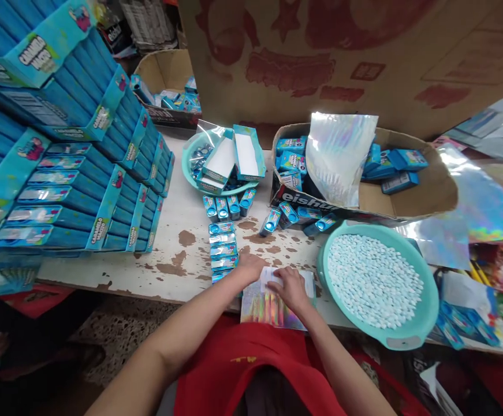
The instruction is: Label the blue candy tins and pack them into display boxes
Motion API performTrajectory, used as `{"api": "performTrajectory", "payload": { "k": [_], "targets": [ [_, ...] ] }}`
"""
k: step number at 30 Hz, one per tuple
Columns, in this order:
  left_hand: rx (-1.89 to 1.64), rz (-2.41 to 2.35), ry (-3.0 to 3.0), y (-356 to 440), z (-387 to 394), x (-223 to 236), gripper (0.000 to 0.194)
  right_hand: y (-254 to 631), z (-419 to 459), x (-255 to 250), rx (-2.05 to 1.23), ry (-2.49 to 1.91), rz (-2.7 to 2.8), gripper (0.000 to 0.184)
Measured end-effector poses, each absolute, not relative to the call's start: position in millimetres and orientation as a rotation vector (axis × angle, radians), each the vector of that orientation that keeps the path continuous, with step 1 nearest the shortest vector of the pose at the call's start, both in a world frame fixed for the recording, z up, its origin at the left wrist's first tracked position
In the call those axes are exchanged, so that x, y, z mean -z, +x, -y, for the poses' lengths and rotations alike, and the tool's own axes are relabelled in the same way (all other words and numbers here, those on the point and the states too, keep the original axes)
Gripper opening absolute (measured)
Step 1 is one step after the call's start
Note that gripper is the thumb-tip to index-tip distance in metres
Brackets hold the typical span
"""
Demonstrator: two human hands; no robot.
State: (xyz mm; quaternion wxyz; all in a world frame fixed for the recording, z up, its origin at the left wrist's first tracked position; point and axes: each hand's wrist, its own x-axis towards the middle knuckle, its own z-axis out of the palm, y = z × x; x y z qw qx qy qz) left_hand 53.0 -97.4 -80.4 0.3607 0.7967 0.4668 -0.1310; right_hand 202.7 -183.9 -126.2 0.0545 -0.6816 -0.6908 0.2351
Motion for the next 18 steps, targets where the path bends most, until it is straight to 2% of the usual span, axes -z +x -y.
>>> {"api": "performTrajectory", "payload": {
  "k": [4,6,12,16,18],
  "targets": [
    [0.465,-1.197,2.079,50.3,87.1,77.1,0.018,185.8,185.7,126.7,-0.51,-1.976,2.075,0.045],
    [0.5,-1.196,2.083,49.8,82.9,74.7,0.019,173.8,189.2,130.9,-0.445,-1.921,2.132,0.048],
    [0.548,-1.206,2.044,52.1,78.3,75.0,0.016,162.0,219.2,140.5,-0.247,-1.823,2.268,0.044],
    [0.485,-1.229,2.034,52.0,83.6,79.7,0.022,182.1,224.5,118.8,-0.286,-1.768,2.212,0.026],
    [0.429,-1.234,2.038,50.6,87.6,80.9,0.028,193.7,217.9,100.1,-0.355,-1.787,2.165,0.024]
  ]
}}
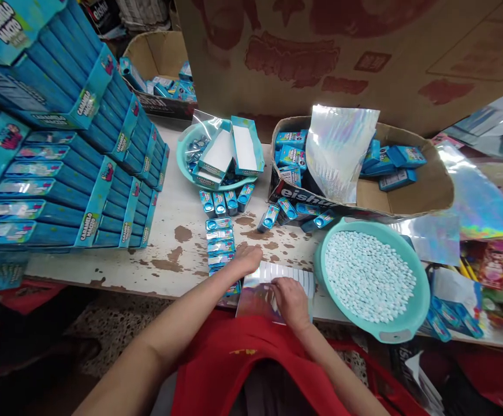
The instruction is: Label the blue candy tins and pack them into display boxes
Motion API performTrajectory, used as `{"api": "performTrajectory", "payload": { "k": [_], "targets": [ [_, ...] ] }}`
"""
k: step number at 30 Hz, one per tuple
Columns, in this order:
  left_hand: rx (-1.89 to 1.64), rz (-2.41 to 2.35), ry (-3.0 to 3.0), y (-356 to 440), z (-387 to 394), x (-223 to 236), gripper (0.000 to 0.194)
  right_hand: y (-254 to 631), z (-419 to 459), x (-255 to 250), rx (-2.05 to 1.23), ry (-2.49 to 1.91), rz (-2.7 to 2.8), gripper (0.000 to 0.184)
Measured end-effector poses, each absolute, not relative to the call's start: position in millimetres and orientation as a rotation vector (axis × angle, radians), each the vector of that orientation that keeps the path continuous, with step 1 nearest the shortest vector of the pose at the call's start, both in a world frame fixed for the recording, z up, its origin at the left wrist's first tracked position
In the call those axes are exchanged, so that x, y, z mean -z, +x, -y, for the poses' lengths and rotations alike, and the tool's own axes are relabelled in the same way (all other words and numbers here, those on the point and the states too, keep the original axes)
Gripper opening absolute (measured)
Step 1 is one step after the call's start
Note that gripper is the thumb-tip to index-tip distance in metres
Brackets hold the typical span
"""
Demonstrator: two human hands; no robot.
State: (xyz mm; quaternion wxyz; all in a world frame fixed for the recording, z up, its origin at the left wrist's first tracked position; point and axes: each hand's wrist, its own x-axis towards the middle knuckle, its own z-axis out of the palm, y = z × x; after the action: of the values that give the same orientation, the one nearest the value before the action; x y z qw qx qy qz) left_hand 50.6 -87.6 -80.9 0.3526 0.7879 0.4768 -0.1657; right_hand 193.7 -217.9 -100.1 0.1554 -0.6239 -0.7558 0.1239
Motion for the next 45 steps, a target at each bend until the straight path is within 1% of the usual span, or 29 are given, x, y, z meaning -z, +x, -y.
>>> {"api": "performTrajectory", "payload": {
  "k": [4,6,9,11,14,15,17,20,24,29,32,33,36,38,42,45],
  "targets": [
    [0.311,-1.222,2.04,46.4,90.9,75.3,0.031,209.4,198.6,62.1,-0.576,-1.848,2.017,0.023],
    [0.149,-1.181,2.004,44.2,90.6,69.4,0.034,213.0,190.5,47.3,-0.703,-1.848,1.948,0.023],
    [-0.197,-0.972,1.688,39.8,93.9,61.5,0.04,213.8,181.8,33.5,-0.804,-1.818,1.867,0.022],
    [-0.254,-0.885,1.44,34.0,99.7,58.3,0.04,210.6,176.5,31.2,-0.863,-1.807,1.799,0.022],
    [-0.223,-1.005,1.318,15.8,106.8,54.3,0.027,195.6,163.7,38.8,-0.985,-1.809,1.677,0.024],
    [-0.25,-1.072,1.327,6.4,106.8,53.0,0.025,186.8,156.9,43.7,-0.998,-1.798,1.643,0.024],
    [-0.339,-1.201,1.375,-17.2,102.3,50.6,0.023,163.2,139.0,54.1,-0.984,-1.75,1.597,0.023],
    [-0.45,-1.362,1.436,-57.8,85.6,48.9,0.023,119.0,103.8,65.6,-0.966,-1.713,1.558,0.018],
    [-0.469,-1.498,1.549,-96.1,60.3,49.6,0.018,70.5,60.7,71.6,-0.955,-1.79,1.516,0.011],
    [-0.424,-1.656,1.55,-102.8,47.7,59.3,0.013,49.8,38.2,85.1,-0.959,-1.851,1.456,0.009],
    [-0.534,-1.655,1.385,-99.0,49.4,70.3,0.006,50.7,37.1,96.1,-1.001,-1.854,1.4,0.006],
    [-0.572,-1.638,1.318,-98.0,50.1,73.7,0.005,52.2,37.5,99.2,-1.016,-1.856,1.371,0.008],
    [-0.614,-1.605,1.18,-97.0,49.6,80.8,0.008,57.4,38.6,105.5,-1.059,-1.874,1.264,0.025],
    [-0.607,-1.585,1.142,-98.1,47.1,83.2,0.01,59.1,39.1,107.8,-1.092,-1.873,1.214,0.032],
    [-0.596,-1.566,1.098,-101.5,47.3,90.0,0.016,56.0,38.9,109.5,-1.149,-1.842,1.21,0.036],
    [-0.579,-1.619,1.085,-103.0,58.5,99.8,0.016,54.5,37.0,108.9,-1.16,-1.841,1.213,0.033]
  ]
}}
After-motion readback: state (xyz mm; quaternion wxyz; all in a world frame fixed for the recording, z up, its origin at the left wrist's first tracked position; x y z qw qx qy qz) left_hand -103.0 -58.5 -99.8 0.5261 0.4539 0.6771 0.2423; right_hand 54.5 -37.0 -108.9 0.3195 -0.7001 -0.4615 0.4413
